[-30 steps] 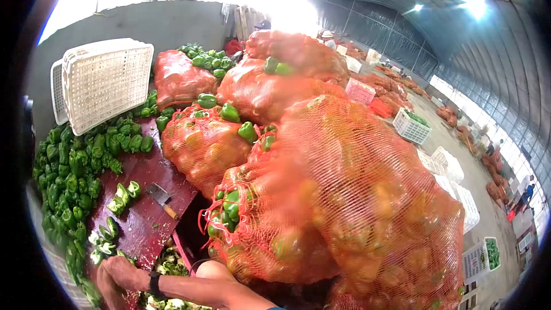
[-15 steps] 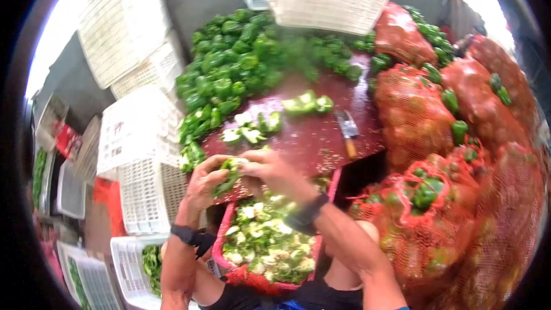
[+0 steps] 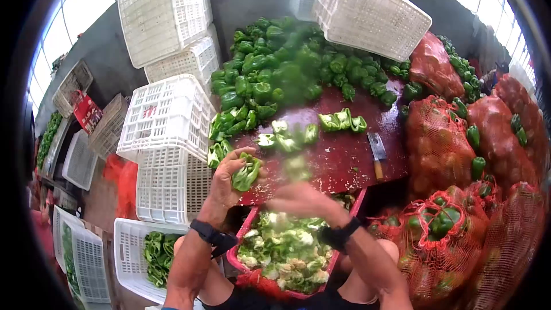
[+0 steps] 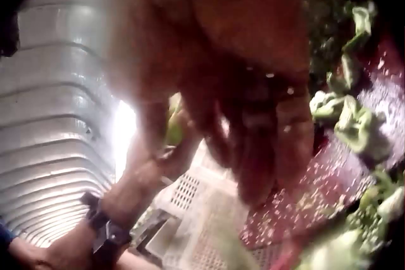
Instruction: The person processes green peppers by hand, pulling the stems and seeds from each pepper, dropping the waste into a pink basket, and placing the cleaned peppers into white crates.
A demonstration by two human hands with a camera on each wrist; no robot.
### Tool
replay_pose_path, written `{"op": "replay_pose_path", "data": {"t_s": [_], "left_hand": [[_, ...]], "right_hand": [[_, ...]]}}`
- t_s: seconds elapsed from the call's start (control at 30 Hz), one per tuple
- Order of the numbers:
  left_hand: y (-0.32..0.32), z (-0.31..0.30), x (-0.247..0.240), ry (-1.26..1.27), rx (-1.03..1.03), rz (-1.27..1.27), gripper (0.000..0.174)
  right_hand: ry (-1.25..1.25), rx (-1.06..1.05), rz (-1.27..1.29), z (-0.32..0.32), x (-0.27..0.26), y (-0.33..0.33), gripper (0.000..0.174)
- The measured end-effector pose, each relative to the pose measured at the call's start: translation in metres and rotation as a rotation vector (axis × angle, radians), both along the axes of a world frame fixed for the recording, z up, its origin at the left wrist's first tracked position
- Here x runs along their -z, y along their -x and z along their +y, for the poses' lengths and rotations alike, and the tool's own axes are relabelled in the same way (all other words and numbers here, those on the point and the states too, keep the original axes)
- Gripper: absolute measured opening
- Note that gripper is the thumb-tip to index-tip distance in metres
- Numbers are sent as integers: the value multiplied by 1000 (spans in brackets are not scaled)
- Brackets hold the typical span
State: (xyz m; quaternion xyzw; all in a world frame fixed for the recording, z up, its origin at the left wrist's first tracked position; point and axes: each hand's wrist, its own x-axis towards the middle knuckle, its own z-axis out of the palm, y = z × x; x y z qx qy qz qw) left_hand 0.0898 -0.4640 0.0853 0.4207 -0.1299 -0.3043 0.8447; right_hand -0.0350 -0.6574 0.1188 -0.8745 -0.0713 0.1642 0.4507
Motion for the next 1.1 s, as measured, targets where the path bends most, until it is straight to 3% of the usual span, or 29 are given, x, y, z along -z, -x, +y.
{"op": "replay_pose_path", "data": {"t_s": [0.1, 0.17, 0.23, 0.3, 0.37, 0.43, 0.53, 0.6, 0.67, 0.7, 0.8, 0.83, 0.87, 0.9, 0.93, 1.0, 1.1], "left_hand": [[15, -10, -1, -94, -80, 31, 32], [22, -22, 26, -209, -182, -173, 31], [34, -23, 9, -233, -172, -169, 32], [34, -20, -2, -440, -216, -669, 36], [34, -21, -1, -556, -225, -907, 43], [34, -22, 4, -583, -205, -886, 54], [29, -18, 6, -405, -217, -1093, 66], [37, -20, -3, -196, -163, -633, 30], [25, -15, -6, -297, -193, -599, 43], [14, -12, -5, -401, -191, -607, 54], [6, 0, -19, -643, -382, -562, 40], [-1, 0, -7, -610, -450, -666, 38], [-8, -1, 6, -579, -522, -771, 35], [-9, 1, 4, -541, -486, -642, 34], [-11, 3, 5, -503, -450, -513, 33], [-17, 3, 23, -537, -409, -537, 32], [-14, 5, 15, -569, -331, -470, 32]], "right_hand": [[-220, 184, -54, 24, 21, -8, 42], [-427, 226, -114, 32, 34, -12, 39], [-294, 294, -193, 37, 34, -10, 39], [-346, 339, -256, 40, 29, -11, 46], [-457, 358, -188, 40, 19, -8, 48], [-511, 372, -210, 43, 16, -7, 49], [-532, 391, -315, 47, 4, -7, 49], [-529, 411, -398, 46, 6, -14, 51], [-609, 418, -454, 50, -9, -20, 49], [-411, 439, -516, 50, -4, -23, 51], [185, 496, -693, 40, 43, -40, 60], [253, 428, -794, 41, 64, -42, 53], [438, 330, -598, 33, 100, -42, 42], [516, 266, -480, 30, 124, -33, 39], [542, 247, -397, 29, 132, -31, 38], [553, 246, -263, 28, 142, -30, 38], [356, 308, -339, 29, 96, -34, 37]]}}
